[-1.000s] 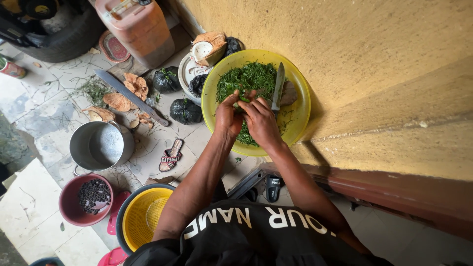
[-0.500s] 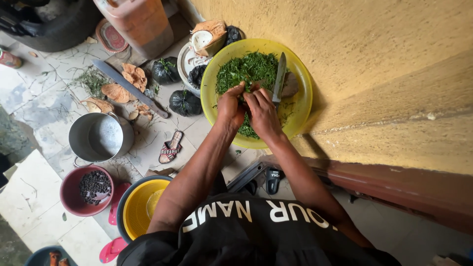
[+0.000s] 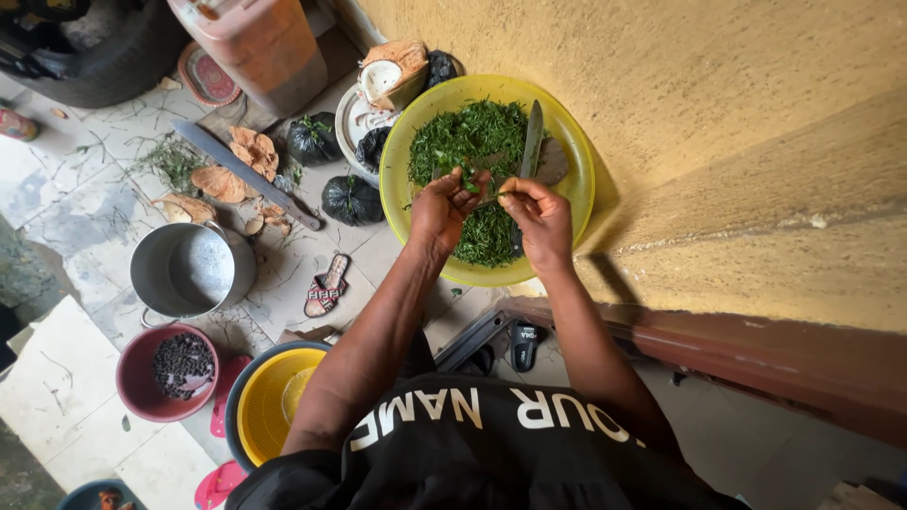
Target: Shred green leaves by hand and with a knife in a bowl.
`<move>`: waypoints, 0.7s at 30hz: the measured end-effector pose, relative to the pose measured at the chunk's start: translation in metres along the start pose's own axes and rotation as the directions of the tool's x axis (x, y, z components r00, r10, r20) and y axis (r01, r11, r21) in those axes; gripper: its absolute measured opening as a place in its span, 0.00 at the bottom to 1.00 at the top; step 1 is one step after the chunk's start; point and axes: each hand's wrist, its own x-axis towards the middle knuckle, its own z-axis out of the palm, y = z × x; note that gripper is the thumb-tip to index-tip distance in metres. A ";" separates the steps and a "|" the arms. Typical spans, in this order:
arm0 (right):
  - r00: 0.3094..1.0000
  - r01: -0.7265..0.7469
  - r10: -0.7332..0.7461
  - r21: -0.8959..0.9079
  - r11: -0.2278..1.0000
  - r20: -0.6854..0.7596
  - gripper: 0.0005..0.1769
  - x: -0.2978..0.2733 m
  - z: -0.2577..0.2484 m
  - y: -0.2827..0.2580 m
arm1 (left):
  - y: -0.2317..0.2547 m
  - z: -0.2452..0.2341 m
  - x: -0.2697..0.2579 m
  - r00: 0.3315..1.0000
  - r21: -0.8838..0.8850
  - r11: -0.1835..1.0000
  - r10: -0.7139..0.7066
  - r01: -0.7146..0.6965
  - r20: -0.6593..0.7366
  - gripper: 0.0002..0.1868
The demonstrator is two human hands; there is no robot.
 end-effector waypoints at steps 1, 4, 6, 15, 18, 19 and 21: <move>1.000 0.004 -0.004 0.000 1.000 -0.002 0.10 0.002 -0.001 -0.004 | 0.001 0.005 -0.004 1.000 0.002 1.000 0.000 0.000 0.004 0.10; 0.993 -0.115 0.117 0.122 0.986 -0.008 0.12 0.005 0.001 -0.013 | -0.004 0.010 -0.014 0.993 0.172 0.983 0.085 -0.069 -0.083 0.08; 0.982 -0.182 0.188 0.116 0.976 -0.035 0.10 0.010 0.005 -0.018 | -0.015 0.004 -0.011 0.959 0.353 0.900 0.281 -0.255 -0.023 0.06; 0.970 -0.208 0.217 0.092 0.974 -0.107 0.11 0.020 0.011 0.029 | -0.023 0.009 -0.022 0.938 0.499 0.808 0.344 -0.314 0.032 0.05; 0.965 -0.213 0.224 0.087 0.973 -0.139 0.11 0.019 0.015 0.021 | -0.025 -0.002 -0.016 0.945 0.482 0.818 0.315 -0.314 0.082 0.05; 0.965 -0.211 0.221 0.087 0.974 -0.139 0.11 0.020 0.015 0.020 | -0.026 -0.004 -0.014 0.945 0.481 0.817 0.317 -0.317 0.084 0.05; 0.959 -0.242 0.253 0.093 0.966 -0.129 0.11 0.019 0.016 0.018 | -0.028 -0.009 -0.011 0.971 0.399 0.886 0.220 -0.237 0.090 0.06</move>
